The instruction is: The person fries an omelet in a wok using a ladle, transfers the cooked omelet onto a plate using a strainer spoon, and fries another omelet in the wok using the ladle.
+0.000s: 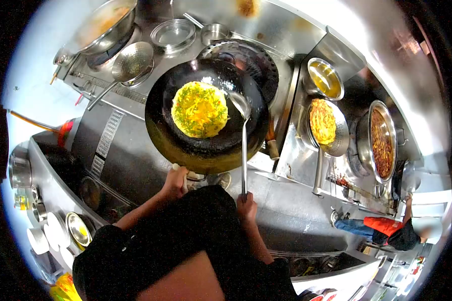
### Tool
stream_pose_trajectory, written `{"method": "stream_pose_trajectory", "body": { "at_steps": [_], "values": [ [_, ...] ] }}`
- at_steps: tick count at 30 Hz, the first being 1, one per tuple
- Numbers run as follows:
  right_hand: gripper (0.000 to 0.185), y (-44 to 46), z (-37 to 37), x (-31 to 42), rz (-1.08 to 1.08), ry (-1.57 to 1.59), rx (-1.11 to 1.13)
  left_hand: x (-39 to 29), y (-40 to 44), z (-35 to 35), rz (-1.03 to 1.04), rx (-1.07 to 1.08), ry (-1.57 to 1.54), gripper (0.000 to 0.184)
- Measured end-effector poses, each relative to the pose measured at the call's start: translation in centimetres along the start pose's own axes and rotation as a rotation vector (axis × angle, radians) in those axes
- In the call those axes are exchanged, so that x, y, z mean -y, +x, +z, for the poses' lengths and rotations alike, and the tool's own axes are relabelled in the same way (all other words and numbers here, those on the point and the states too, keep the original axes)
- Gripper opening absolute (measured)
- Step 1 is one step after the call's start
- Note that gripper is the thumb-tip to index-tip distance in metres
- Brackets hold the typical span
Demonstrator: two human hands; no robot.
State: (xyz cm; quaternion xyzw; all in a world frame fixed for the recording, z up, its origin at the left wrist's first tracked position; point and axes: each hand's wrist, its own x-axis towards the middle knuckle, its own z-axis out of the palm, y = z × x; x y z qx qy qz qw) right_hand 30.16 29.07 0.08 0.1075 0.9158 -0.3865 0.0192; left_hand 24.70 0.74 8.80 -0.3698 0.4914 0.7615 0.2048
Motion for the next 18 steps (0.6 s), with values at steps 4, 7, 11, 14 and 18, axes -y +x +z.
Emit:
{"method": "stream_pose_trajectory", "body": {
  "at_steps": [4,7,11,14,18],
  "values": [
    [0.030,-1.6,-2.9,5.7,0.191,-0.047,0.228,2.1,0.0,-2.6,0.082,0.028,-0.080,0.017],
    [0.025,-1.2,-5.3,9.9,0.344,0.192,0.352,2.2,-0.1,-3.5,0.155,0.170,0.093,0.014],
    [0.035,-0.6,-6.5,13.3,0.388,0.338,0.434,4.5,1.6,-3.5,0.330,0.054,-0.057,0.009],
    [0.033,0.2,-6.9,12.8,0.344,0.251,0.465,5.6,4.0,-4.4,0.357,0.079,-0.037,0.012],
    [0.034,0.0,-6.7,12.1,0.357,0.194,0.462,5.9,4.7,-4.3,0.349,0.039,-0.092,0.012]
  ]
}}
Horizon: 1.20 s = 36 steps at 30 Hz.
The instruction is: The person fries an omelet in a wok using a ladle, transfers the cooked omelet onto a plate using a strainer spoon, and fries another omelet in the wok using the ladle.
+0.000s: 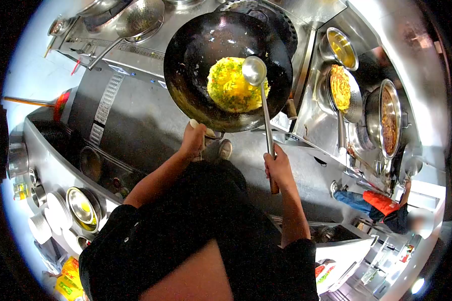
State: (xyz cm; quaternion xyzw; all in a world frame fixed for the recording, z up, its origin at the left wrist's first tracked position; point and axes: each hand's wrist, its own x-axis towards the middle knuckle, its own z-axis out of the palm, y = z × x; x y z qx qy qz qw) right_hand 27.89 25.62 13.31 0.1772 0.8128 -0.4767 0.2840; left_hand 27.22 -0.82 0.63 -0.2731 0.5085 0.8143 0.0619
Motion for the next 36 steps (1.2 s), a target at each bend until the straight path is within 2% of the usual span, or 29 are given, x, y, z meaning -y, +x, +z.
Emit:
{"method": "stream_pose_trajectory", "body": {
  "at_steps": [2,5,9,15,17,20,24,27,32,36],
  "values": [
    [0.030,0.1,0.2,-0.3,0.000,0.033,0.000,1.5,0.9,0.3,0.052,-0.063,-0.044,0.010],
    [0.029,0.4,0.7,-0.2,0.022,0.042,0.015,-0.4,-0.1,0.1,-0.011,-0.006,0.051,0.009],
    [0.038,0.4,0.7,0.7,0.079,0.121,0.146,0.5,0.4,-0.1,0.013,0.015,0.041,0.012],
    [0.037,-1.2,-0.6,0.5,0.161,0.384,0.315,-0.7,-0.3,0.1,-0.057,0.017,0.043,0.018],
    [0.034,-2.3,-1.0,0.6,0.191,0.348,0.294,-0.7,-0.6,1.0,0.027,-0.054,-0.012,0.016],
    [0.033,-3.7,-1.4,0.6,0.208,0.280,0.300,-1.5,-0.9,1.1,-0.059,-0.061,-0.029,0.023],
    [0.036,-4.5,-0.9,1.0,0.214,0.251,0.325,1.8,1.3,-0.1,0.021,-0.022,-0.114,0.024],
    [0.038,-3.3,0.2,1.0,0.127,0.250,0.419,3.0,2.6,-1.0,0.002,-0.004,-0.059,0.026],
    [0.039,0.4,3.5,1.9,-0.004,0.218,0.379,0.4,0.9,0.4,0.047,-0.043,0.004,0.023],
    [0.040,4.2,5.3,3.1,-0.078,0.244,0.308,-1.7,-0.7,0.6,-0.048,0.019,0.026,0.026]
  ]
}}
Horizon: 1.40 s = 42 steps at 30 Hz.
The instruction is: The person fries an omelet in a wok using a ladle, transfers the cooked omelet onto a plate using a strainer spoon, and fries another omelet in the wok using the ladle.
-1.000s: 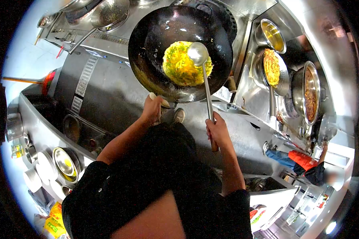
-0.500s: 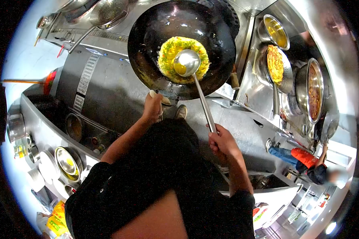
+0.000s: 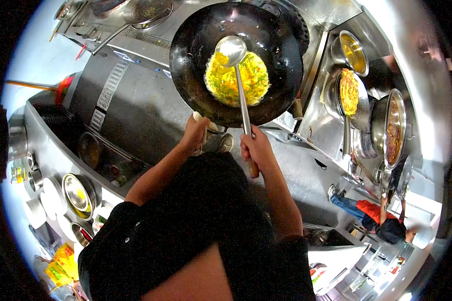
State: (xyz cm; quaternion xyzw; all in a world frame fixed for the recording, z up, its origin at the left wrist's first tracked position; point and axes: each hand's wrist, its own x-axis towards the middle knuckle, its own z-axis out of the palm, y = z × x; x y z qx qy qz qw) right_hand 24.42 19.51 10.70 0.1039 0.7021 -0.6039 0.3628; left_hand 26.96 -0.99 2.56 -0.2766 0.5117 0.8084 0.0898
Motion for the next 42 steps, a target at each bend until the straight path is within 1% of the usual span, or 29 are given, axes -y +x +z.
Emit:
{"method": "stream_pose_trajectory", "body": {
  "at_steps": [3,5,6,8,10,11,13,14,15,17,18,21,24,27,28,31,34,35,37,40,42],
  "values": [
    [0.038,1.8,-0.1,0.7,-0.027,-0.054,-0.084,0.2,0.0,0.3,0.015,-0.041,-0.054,0.034],
    [0.037,2.8,-0.9,0.4,-0.059,-0.094,-0.118,2.0,1.2,-0.4,0.049,-0.036,-0.061,0.034],
    [0.031,2.6,-1.2,0.2,-0.077,-0.075,-0.161,2.5,1.6,-0.6,0.063,-0.036,-0.067,0.034],
    [0.027,2.2,-2.1,0.1,-0.071,-0.126,-0.196,3.7,2.3,-0.8,0.081,-0.039,-0.088,0.034],
    [0.019,1.6,-3.1,-0.4,-0.068,-0.179,-0.246,4.6,2.7,0.0,0.218,-0.063,-0.231,0.021],
    [0.019,1.1,-3.6,-0.8,-0.070,-0.210,-0.271,5.0,2.9,0.4,0.285,-0.075,-0.303,0.016],
    [0.019,-0.1,-4.5,-1.7,-0.075,-0.270,-0.322,3.6,1.7,-0.1,0.167,-0.065,-0.141,0.015],
    [0.027,-0.9,-5.1,-2.1,-0.054,-0.308,-0.331,3.3,1.5,-0.4,0.132,-0.066,-0.100,0.017],
    [0.031,-1.7,-5.6,-2.6,-0.033,-0.334,-0.352,3.1,1.4,-0.6,0.097,-0.066,-0.060,0.018],
    [0.038,-3.4,-6.3,-3.7,0.010,-0.385,-0.392,3.6,1.6,-0.7,0.072,-0.080,-0.064,0.028],
    [0.045,-4.8,-6.1,-3.7,-0.007,-0.387,-0.398,3.9,1.8,-0.9,0.078,-0.068,-0.074,0.028],
    [0.047,-8.5,-5.8,-3.7,0.085,-0.515,-0.410,3.8,2.0,-0.7,0.063,-0.062,-0.094,0.027],
    [0.047,-11.6,-6.3,-6.2,-0.077,-0.890,-0.496,3.0,1.4,-0.5,0.026,-0.088,-0.070,0.026],
    [0.047,-11.1,-6.3,-8.6,-0.119,-0.867,-0.521,3.9,2.0,-1.0,0.076,-0.059,-0.050,0.027],
    [0.051,-10.1,-6.1,-7.6,-0.124,-0.777,-0.481,4.0,1.9,-0.9,0.087,-0.058,-0.079,0.027],
    [0.043,-6.3,-4.1,-4.1,0.057,-0.362,-0.335,4.4,2.1,-0.2,0.103,-0.080,-0.116,0.028],
    [0.037,-3.0,-3.7,-4.4,0.018,-0.253,-0.277,4.8,2.6,-0.1,0.125,-0.079,-0.114,0.028],
    [0.038,-2.7,-3.6,-4.6,0.030,-0.217,-0.260,5.0,2.7,-0.3,0.131,-0.075,-0.108,0.028],
    [0.040,-2.4,-3.2,-4.7,0.057,-0.145,-0.229,4.8,2.7,-0.2,0.127,-0.099,-0.092,0.028],
    [0.040,-3.6,-2.3,-4.1,0.104,-0.056,-0.184,6.4,4.0,-0.8,0.155,-0.086,-0.094,0.028],
    [0.040,-4.4,-2.2,-4.3,0.093,-0.061,-0.159,7.1,4.3,-1.1,0.160,-0.098,-0.089,0.029]
  ]
}}
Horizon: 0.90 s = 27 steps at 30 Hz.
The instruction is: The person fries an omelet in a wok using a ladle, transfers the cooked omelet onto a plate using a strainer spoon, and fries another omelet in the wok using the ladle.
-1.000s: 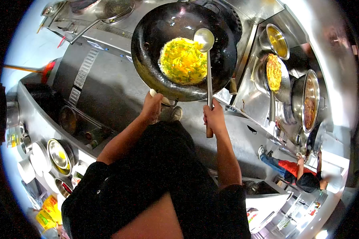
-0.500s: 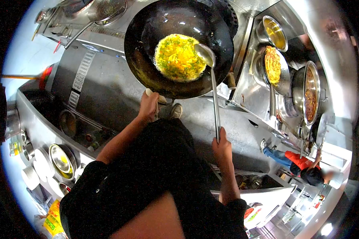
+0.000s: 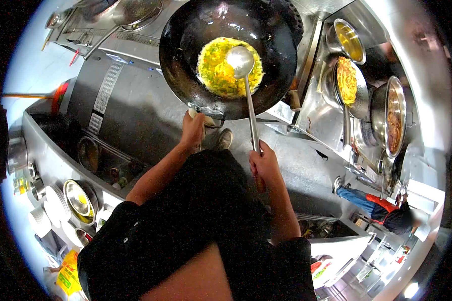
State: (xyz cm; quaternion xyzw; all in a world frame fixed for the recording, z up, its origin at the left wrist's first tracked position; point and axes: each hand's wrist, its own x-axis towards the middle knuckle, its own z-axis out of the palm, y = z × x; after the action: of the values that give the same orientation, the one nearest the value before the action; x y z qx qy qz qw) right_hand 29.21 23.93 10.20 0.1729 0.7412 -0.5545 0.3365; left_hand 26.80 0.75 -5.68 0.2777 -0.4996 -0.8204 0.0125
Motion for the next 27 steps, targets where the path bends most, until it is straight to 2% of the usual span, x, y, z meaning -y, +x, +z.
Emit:
{"method": "stream_pose_trajectory", "body": {
  "at_steps": [10,13,16,22,23,24,27],
  "values": [
    [0.041,-2.8,-1.9,-0.5,0.103,0.135,0.159,-1.9,-1.0,0.8,-0.077,-0.087,0.052,0.027],
    [0.039,-4.5,-3.0,-0.1,0.161,0.195,0.144,-1.9,-1.0,1.0,-0.070,-0.098,0.042,0.024],
    [0.042,-5.7,-5.1,-0.5,0.160,0.100,0.085,-2.5,-1.4,1.0,-0.100,-0.085,0.004,0.022],
    [0.048,-2.5,-5.6,0.3,-0.046,-0.397,-0.213,-1.6,-1.2,0.7,-0.021,-0.060,-0.041,0.017],
    [0.049,-1.4,-5.6,-0.3,-0.089,-0.474,-0.276,-1.8,-1.2,0.8,-0.019,-0.048,-0.065,0.016],
    [0.049,0.8,-6.2,-3.0,-0.304,-0.712,-0.401,-2.0,-1.2,0.8,-0.011,-0.056,-0.025,0.016],
    [0.049,1.2,-4.3,-1.7,-0.314,-0.738,-0.456,-2.8,-1.3,0.5,-0.028,-0.066,0.047,0.017]
  ]
}}
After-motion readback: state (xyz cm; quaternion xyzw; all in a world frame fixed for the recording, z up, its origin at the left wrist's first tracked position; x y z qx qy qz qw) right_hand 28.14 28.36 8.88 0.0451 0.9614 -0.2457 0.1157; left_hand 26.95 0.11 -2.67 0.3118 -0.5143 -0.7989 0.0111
